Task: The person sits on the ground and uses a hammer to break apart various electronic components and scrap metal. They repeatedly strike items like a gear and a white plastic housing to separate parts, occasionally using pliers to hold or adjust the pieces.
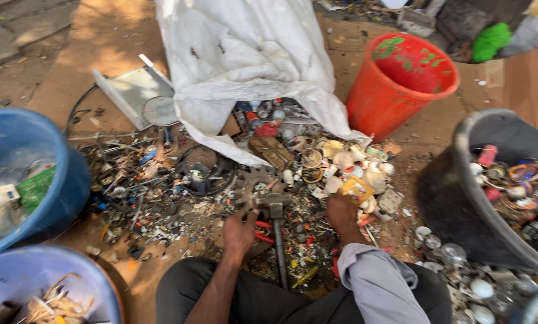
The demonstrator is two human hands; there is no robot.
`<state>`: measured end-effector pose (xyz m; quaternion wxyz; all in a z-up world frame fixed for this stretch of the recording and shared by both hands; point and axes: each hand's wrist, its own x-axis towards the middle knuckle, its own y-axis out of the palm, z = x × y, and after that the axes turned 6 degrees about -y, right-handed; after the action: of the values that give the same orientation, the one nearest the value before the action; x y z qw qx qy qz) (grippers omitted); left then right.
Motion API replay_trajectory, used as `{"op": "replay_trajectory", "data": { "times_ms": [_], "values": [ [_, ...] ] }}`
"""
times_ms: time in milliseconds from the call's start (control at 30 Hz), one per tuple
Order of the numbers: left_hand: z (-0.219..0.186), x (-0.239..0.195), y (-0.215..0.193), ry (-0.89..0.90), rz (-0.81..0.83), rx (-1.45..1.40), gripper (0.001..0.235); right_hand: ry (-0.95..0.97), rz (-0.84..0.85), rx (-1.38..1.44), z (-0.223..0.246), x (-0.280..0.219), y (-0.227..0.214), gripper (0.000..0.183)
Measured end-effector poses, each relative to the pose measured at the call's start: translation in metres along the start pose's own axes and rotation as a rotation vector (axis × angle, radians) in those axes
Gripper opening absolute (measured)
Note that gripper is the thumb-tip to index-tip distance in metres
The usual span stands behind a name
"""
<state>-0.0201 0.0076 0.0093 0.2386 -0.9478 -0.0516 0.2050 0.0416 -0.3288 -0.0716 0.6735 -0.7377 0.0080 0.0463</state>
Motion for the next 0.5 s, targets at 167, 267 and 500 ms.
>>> {"op": "replay_trajectory", "data": {
  "times_ms": [167, 267, 500],
  "values": [
    [-0.01, 0.009, 0.001, -0.209, 0.101, 0.071, 0.042, 0.2, -0.253, 0.328, 0.021, -0.01, -0.064, 0.022],
    [-0.015, 0.013, 0.01, -0.07, 0.167, -0.118, 0.036, 0.335, -0.241, 0.634, 0.034, -0.016, -0.114, 0.027],
    [-0.015, -0.006, 0.005, -0.053, 0.466, -0.24, 0.03, 0.203, 0.275, 1.058, 0.118, -0.085, -0.13, 0.034]
  ]
}}
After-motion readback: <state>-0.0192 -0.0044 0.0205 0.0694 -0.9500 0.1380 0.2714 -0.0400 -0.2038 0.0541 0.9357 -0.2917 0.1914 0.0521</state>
